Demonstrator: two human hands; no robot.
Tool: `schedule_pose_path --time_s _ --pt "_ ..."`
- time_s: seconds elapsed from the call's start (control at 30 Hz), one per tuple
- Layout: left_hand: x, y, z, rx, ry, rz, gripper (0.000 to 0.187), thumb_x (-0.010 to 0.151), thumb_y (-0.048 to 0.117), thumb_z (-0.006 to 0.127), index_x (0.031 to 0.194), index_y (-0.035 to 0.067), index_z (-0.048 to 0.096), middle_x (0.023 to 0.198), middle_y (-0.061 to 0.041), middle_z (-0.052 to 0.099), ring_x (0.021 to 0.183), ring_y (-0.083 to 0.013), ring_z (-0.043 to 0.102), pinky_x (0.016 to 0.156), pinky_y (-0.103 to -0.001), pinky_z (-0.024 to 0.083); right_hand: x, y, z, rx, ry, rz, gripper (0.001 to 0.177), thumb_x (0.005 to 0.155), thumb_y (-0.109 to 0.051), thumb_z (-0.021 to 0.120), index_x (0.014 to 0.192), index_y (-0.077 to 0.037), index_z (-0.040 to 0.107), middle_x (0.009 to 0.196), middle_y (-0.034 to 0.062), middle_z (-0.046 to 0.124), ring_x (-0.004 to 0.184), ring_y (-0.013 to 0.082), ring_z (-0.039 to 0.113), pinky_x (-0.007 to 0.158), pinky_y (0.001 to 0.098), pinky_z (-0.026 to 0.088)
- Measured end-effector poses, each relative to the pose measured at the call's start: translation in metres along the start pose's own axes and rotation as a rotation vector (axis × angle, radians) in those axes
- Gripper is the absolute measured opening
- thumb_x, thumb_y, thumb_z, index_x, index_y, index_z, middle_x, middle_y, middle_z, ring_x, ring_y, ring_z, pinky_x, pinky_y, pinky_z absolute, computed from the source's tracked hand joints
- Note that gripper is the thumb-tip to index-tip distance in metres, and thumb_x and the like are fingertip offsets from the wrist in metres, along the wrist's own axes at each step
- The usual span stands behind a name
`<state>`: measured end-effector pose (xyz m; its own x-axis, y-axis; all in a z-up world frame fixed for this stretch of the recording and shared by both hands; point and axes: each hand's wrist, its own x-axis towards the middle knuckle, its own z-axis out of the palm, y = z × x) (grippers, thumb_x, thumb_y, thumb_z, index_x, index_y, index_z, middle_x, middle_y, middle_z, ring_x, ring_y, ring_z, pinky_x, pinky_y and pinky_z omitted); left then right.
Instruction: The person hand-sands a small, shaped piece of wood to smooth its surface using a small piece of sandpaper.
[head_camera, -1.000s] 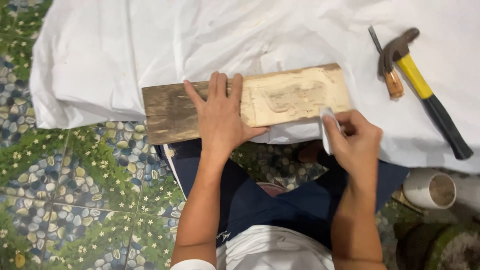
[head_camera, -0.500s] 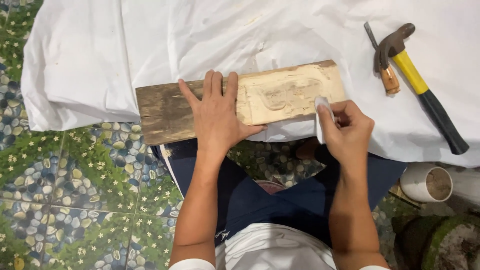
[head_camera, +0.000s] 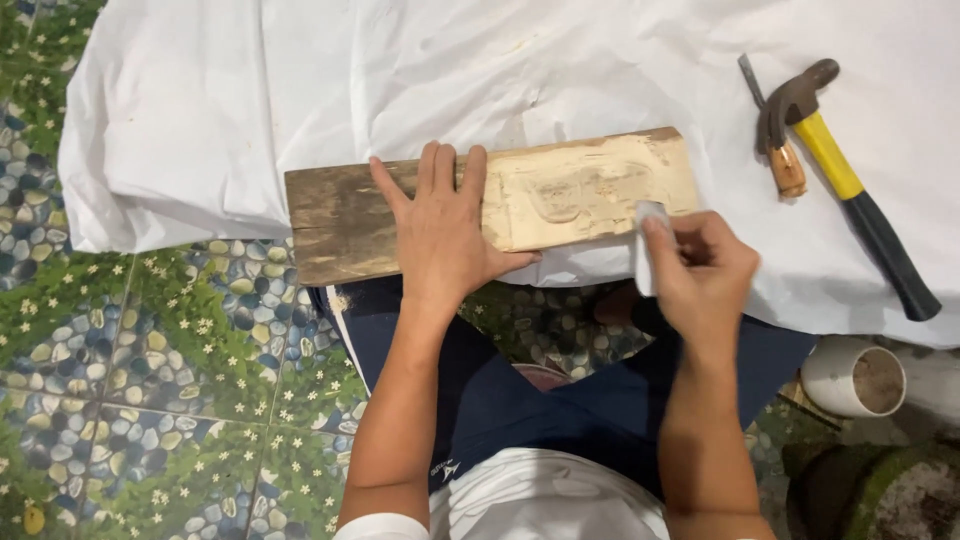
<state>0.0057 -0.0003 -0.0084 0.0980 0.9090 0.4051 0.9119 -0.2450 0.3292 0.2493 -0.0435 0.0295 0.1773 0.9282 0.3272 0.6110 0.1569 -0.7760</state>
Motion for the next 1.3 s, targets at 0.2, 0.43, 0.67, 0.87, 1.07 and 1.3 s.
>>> schedule_pose_path --time_s 0.2,0.43,0.67,0.87,1.07,1.3 --pt "0.000 -0.003 0.000 0.026 0.001 -0.024 0.134 0.039 0.082 0.090 0.139 0.001 0.054 0.130 -0.023 0.055 0.134 -0.0426 0.046 0.112 -0.081 0.003 -0.005 -0.006 0.000 -0.035 -0.065 0.002 0.016 0.095 -0.002 0.080 0.090 0.009 0.069 0.066 0.0069 0.060 0.053 0.0097 0.043 0.048 0.0220 0.035" --pt "-0.001 -0.001 0.005 0.054 0.012 -0.014 0.137 0.037 0.087 0.089 0.138 0.001 0.054 0.129 -0.022 0.055 0.133 -0.0413 0.047 0.112 -0.081 0.003 0.002 -0.004 -0.006 -0.099 -0.095 -0.013 0.016 0.096 0.000 0.080 0.090 0.009 0.069 0.063 0.0082 0.059 0.050 0.0102 0.042 0.045 0.0221 0.031" --pt "0.000 0.001 -0.001 0.049 0.001 -0.026 0.135 0.037 0.081 0.091 0.138 0.002 0.053 0.129 -0.020 0.053 0.133 -0.0395 0.045 0.112 -0.080 0.005 -0.005 -0.006 0.003 0.005 -0.024 -0.010 0.019 0.100 -0.001 0.077 0.088 0.008 0.065 0.069 0.0068 0.061 0.056 0.0089 0.043 0.051 0.0210 0.036" --pt "0.002 0.002 -0.001 0.041 -0.009 -0.007 0.135 0.039 0.084 0.089 0.139 0.001 0.053 0.128 -0.021 0.055 0.132 -0.0407 0.047 0.112 -0.081 0.006 -0.007 -0.012 0.016 0.020 0.000 -0.069 0.014 0.096 0.005 0.079 0.091 0.009 0.067 0.070 0.0108 0.064 0.053 0.0114 0.050 0.049 0.0219 0.038" --pt "-0.002 -0.002 0.001 0.034 0.003 -0.007 0.133 0.041 0.082 0.089 0.140 0.001 0.051 0.131 -0.023 0.053 0.133 -0.0414 0.045 0.111 -0.081 0.006 -0.011 -0.027 0.018 0.007 -0.114 -0.039 0.010 0.092 0.003 0.078 0.088 0.008 0.070 0.061 0.0038 0.056 0.051 0.0083 0.040 0.046 0.0207 0.031" --pt "0.002 -0.001 -0.002 0.042 0.003 -0.025 0.134 0.039 0.082 0.090 0.139 0.001 0.053 0.130 -0.022 0.053 0.134 -0.0416 0.045 0.112 -0.080 0.003 0.000 -0.025 0.012 0.035 -0.114 -0.024 0.017 0.095 0.002 0.078 0.084 0.006 0.066 0.061 0.0024 0.055 0.051 0.0068 0.038 0.047 0.0208 0.030"
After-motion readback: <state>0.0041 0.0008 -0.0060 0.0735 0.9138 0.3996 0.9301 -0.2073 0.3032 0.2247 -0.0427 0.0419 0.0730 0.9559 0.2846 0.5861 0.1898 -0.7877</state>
